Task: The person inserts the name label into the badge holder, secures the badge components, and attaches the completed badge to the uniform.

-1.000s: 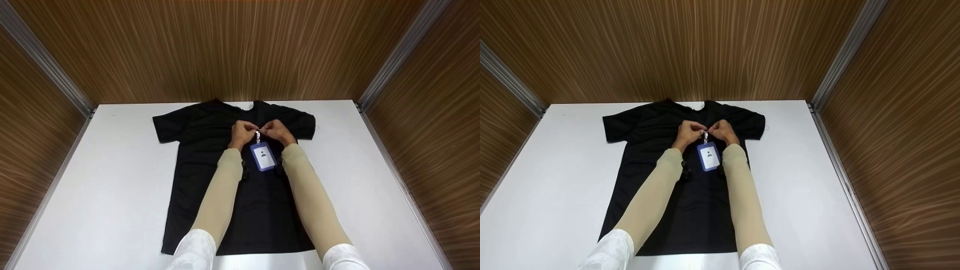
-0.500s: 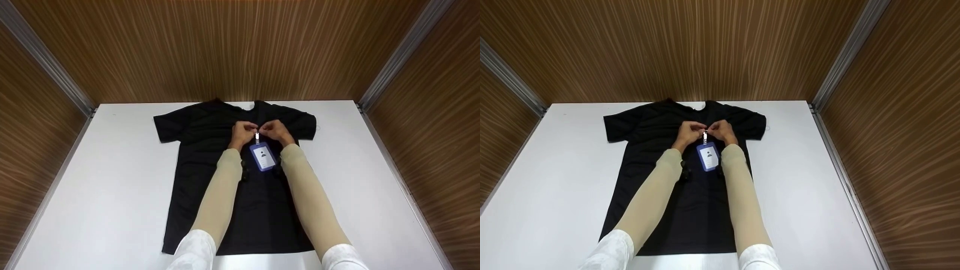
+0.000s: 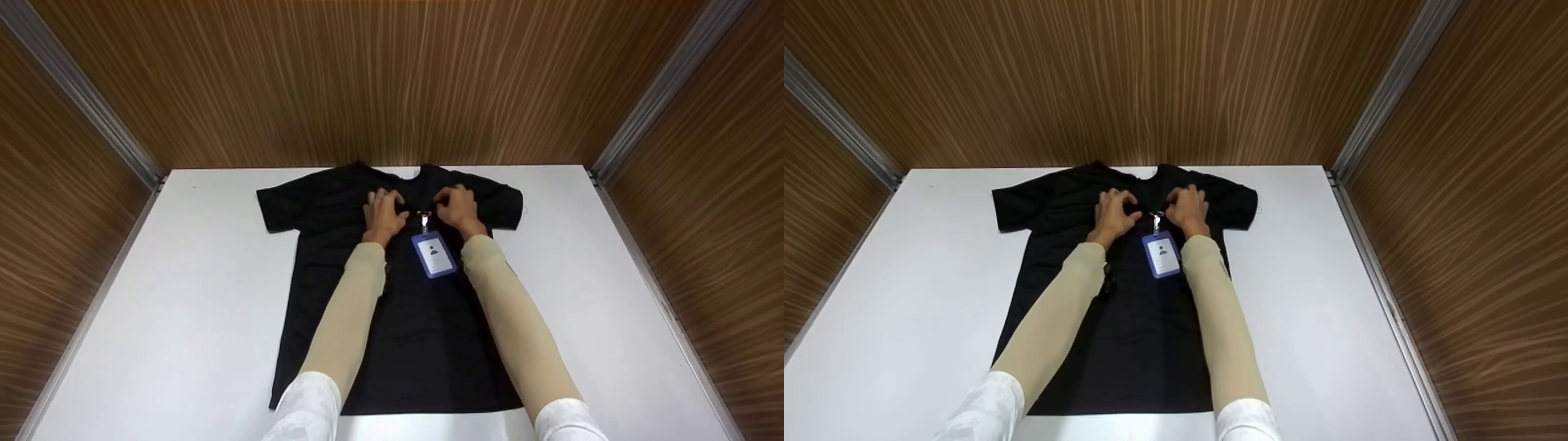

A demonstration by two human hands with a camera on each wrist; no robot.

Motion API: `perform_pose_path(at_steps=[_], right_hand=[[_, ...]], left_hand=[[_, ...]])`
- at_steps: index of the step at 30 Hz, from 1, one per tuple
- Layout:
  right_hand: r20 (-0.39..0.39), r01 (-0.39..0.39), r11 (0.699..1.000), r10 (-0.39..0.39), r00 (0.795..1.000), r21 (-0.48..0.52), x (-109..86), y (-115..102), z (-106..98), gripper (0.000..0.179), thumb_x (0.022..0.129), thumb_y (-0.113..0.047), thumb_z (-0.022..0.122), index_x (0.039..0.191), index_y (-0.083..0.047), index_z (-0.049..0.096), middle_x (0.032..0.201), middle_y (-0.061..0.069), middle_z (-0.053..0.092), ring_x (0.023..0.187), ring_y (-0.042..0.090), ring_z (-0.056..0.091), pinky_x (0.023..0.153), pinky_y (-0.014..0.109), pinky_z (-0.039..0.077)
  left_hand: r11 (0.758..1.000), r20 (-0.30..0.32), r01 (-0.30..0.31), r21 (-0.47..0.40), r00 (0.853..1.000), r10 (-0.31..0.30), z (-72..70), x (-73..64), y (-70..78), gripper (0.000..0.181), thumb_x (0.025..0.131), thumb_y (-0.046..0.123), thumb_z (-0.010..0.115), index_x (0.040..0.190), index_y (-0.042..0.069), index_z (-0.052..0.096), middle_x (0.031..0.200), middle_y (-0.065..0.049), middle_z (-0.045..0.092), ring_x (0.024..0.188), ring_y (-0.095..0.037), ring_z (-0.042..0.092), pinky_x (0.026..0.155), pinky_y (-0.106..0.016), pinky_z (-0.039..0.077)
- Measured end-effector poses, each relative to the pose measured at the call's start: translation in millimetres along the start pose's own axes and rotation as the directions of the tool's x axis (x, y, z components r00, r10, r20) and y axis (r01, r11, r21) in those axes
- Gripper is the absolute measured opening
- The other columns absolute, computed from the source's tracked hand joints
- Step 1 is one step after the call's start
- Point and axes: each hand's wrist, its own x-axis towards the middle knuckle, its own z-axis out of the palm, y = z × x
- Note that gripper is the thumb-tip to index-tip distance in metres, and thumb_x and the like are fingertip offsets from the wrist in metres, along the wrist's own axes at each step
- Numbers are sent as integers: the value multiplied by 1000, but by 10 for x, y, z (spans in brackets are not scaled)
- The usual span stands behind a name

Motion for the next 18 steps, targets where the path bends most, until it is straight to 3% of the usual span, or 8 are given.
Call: perform_pose_path(at_steps=[4,9,18], right_hand=[[152,0,992,20,988,-129,-18,33,-6,49,98,-23,57,146,-15,59,164,21,35,152,50,24,121,66,23],[266,-43,984,89,960,-172,-30,114,-7,63,104,-33,50,163,-22,32,173,21,6,158,51,-4,126,67,2],[274,-17,980,73,959,-200,-52,180,27,66,105,-37,47,165,-19,25,172,25,4,158,52,-1,128,65,6]], left_hand=[[998,132,33,52,990,-39,-36,-18,-41,46,98,34,70,142,23,62,153,-8,46,146,-31,35,125,-55,21],[996,245,45,80,967,-63,-86,-18,-41,55,102,36,63,154,28,49,170,-9,26,160,-31,16,128,-63,0],[997,287,37,66,956,-54,-122,-57,-70,59,102,36,63,157,28,44,173,-13,19,162,-35,9,125,-69,-2]])
